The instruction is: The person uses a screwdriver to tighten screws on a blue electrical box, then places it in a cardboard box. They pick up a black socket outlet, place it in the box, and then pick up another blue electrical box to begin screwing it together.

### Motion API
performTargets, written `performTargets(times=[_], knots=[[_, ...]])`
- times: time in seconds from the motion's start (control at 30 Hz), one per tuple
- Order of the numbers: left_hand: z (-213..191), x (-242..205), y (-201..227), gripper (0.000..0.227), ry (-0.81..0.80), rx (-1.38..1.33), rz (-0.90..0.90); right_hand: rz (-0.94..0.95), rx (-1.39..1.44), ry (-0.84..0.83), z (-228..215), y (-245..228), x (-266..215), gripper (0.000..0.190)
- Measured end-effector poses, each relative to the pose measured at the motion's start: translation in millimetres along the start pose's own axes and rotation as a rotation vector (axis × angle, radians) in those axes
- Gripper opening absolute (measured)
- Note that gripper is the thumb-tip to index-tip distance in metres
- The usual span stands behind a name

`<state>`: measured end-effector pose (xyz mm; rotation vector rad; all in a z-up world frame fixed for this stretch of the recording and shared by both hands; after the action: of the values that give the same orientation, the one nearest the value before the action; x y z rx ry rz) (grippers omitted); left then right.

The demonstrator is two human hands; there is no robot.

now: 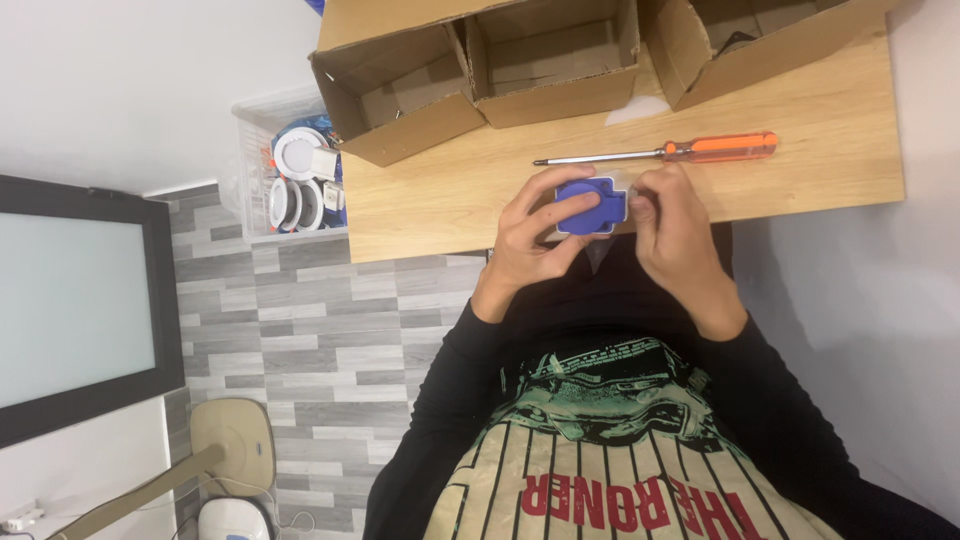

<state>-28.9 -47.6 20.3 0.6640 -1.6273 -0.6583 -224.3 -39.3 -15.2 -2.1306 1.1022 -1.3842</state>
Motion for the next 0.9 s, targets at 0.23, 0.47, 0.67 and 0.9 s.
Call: performTargets(times=[0.23, 0.47, 0.67, 0.9], knots=[[4, 3, 4, 0.049, -0.049, 0.044, -0.025, -0.144, -0.263, -0.046, -31, 2, 11, 0.024], [13, -12, -16, 0.059, -0.269, 0.277, -0.054, -0.153, -0.656, -0.276, -75, 30, 17, 0.042], [11, -7, -14, 0.059, -0.267, 0.265, -0.075, -0.019, -0.35, -0.245, -80, 29, 22, 0.014], [15, -21, -38, 0.064, -0.241, 0.304, -0.022, 0.094, -0.026, -0.078, -107, 62, 2, 0.029]])
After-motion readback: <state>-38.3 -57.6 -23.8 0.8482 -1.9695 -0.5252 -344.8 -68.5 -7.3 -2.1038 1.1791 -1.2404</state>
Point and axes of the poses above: each hand's wrist, its own x-axis towards the middle knuckle, its own z-axis out of the palm, y = z × x, the point moved 7 cm from there along x, towards the middle knuckle, and after that the axes turned 8 degrees about -z, right-handed, at the moved point
